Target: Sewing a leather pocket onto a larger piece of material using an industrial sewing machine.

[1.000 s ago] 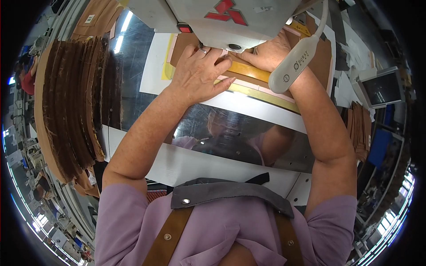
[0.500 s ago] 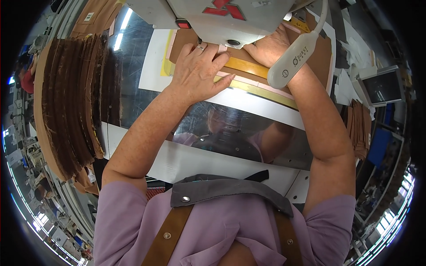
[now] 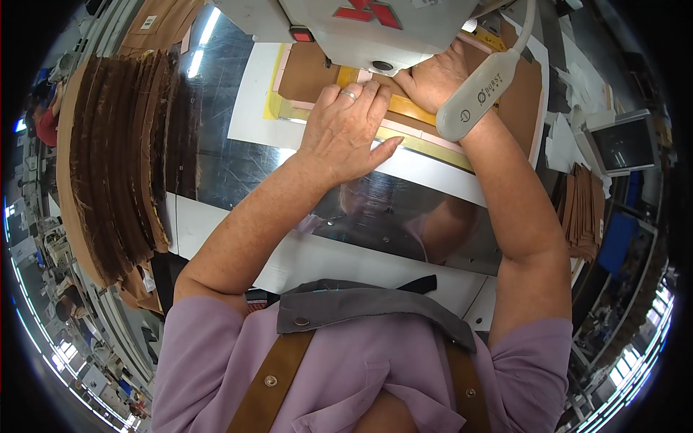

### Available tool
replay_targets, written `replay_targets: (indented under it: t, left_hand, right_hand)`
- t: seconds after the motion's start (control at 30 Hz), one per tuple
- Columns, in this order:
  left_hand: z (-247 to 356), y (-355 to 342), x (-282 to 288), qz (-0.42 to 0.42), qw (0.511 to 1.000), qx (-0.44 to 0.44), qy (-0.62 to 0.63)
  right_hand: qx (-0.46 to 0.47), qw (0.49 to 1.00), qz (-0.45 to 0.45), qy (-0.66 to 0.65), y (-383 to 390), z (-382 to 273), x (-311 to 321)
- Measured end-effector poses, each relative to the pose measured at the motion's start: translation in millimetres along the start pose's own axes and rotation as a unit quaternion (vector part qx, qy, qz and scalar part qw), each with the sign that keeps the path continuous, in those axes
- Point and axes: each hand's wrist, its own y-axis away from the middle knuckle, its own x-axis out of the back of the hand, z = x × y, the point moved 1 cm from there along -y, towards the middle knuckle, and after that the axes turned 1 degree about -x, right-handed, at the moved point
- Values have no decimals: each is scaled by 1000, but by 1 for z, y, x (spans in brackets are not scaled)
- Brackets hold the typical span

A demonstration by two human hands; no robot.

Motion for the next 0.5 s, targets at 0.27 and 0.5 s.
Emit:
replay_targets:
  t: [0.27,0.5]
  left_hand:
    - [18,-4,1,-72,997,8,-4]
    - [16,1,-11,-45,999,3,10]
  right_hand:
    - [2,1000,2,0,-1,2,-3]
    - [1,1000,-2,-12,-2,4,-3]
